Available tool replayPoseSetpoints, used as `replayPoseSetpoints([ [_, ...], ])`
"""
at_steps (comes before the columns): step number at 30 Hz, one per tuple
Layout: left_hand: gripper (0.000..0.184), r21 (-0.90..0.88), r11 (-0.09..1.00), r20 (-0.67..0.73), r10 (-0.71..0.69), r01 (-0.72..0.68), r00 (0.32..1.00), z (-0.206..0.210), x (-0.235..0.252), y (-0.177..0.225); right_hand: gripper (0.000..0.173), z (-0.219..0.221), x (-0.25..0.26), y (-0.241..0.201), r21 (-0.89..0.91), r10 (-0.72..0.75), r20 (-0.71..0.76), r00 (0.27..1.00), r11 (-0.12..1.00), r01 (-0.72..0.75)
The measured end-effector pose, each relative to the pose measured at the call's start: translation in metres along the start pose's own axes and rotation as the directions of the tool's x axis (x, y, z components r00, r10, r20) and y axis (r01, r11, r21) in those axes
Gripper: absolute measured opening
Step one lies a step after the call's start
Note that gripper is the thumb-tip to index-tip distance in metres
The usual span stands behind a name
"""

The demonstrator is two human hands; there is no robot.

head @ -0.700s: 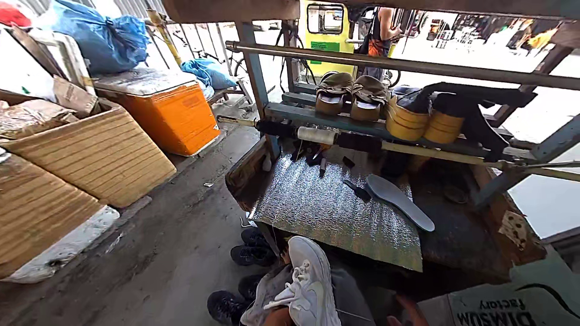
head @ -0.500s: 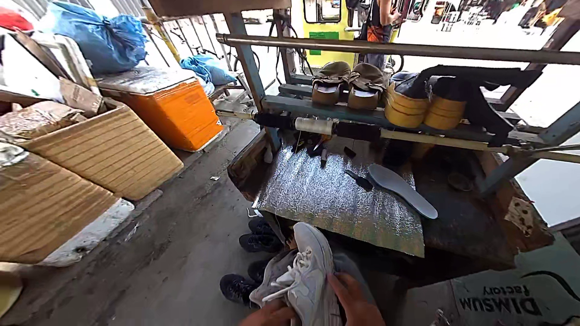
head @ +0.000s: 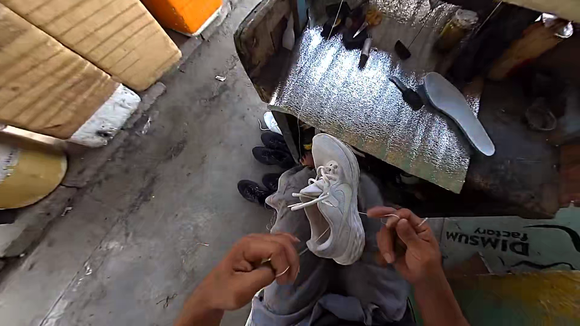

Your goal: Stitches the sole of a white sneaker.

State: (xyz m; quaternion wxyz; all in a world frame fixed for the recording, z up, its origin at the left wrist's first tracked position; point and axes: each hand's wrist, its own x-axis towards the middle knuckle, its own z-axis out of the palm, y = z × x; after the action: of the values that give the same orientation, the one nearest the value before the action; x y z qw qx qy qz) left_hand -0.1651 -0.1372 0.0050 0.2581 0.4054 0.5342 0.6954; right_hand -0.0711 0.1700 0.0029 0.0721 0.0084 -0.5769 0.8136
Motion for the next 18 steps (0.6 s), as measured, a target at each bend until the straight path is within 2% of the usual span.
replayPoseSetpoints([
  [1, 0.022, 0.162, 0.986, -0.032, -0.030, 0.035, 0.999, 0.001, 0.005, -0.002, 0.025, 0.004, -0.001, -0.001, -0.172, -0.058, -0.048, 0.997, 0.984, 0.049],
  [2, 0.017, 0.344, 0.935, -0.083, -0.060, 0.085, 0.995, 0.003, 0.011, -0.002, 0.021, 0.008, -0.003, 0.001, -0.446, -0.119, -0.086, 0.989, 0.892, 0.068],
  [3, 0.017, 0.530, 0.836, -0.138, -0.078, 0.140, 0.987, 0.007, 0.016, -0.003, 0.035, 0.011, -0.004, 0.003, -0.695, -0.144, -0.096, 0.985, 0.718, 0.037],
  [4, 0.021, 0.687, 0.702, -0.177, -0.090, 0.188, 0.980, 0.012, 0.022, -0.004, 0.064, 0.016, -0.006, 0.006, -0.852, -0.121, -0.106, 0.987, 0.523, -0.027],
  [5, 0.026, 0.802, 0.561, -0.190, -0.083, 0.203, 0.978, 0.017, 0.027, -0.007, 0.087, 0.022, -0.006, 0.008, -0.928, -0.086, -0.121, 0.989, 0.365, -0.082],
  [6, 0.029, 0.879, 0.436, -0.177, -0.077, 0.192, 0.981, 0.020, 0.031, -0.010, 0.098, 0.028, -0.005, 0.012, -0.958, -0.069, -0.136, 0.988, 0.265, -0.113],
  [7, 0.030, 0.925, 0.340, -0.154, -0.068, 0.168, 0.986, 0.022, 0.034, -0.013, 0.101, 0.033, -0.004, 0.015, -0.968, -0.070, -0.143, 0.987, 0.217, -0.125],
  [9, 0.028, 0.967, 0.213, -0.131, -0.065, 0.142, 0.989, 0.024, 0.036, -0.015, 0.096, 0.038, 0.002, 0.019, -0.969, -0.077, -0.135, 0.988, 0.220, -0.115],
  [11, 0.026, 0.977, 0.161, -0.133, -0.074, 0.143, 0.988, 0.026, 0.035, -0.013, 0.091, 0.038, 0.009, 0.022, -0.960, -0.056, -0.136, 0.989, 0.253, -0.118],
  [18, 0.022, 0.980, 0.140, -0.118, -0.148, 0.139, 0.982, 0.029, 0.011, 0.002, 0.085, 0.030, 0.022, 0.021, -0.963, 0.073, -0.140, 0.988, 0.221, -0.153],
])
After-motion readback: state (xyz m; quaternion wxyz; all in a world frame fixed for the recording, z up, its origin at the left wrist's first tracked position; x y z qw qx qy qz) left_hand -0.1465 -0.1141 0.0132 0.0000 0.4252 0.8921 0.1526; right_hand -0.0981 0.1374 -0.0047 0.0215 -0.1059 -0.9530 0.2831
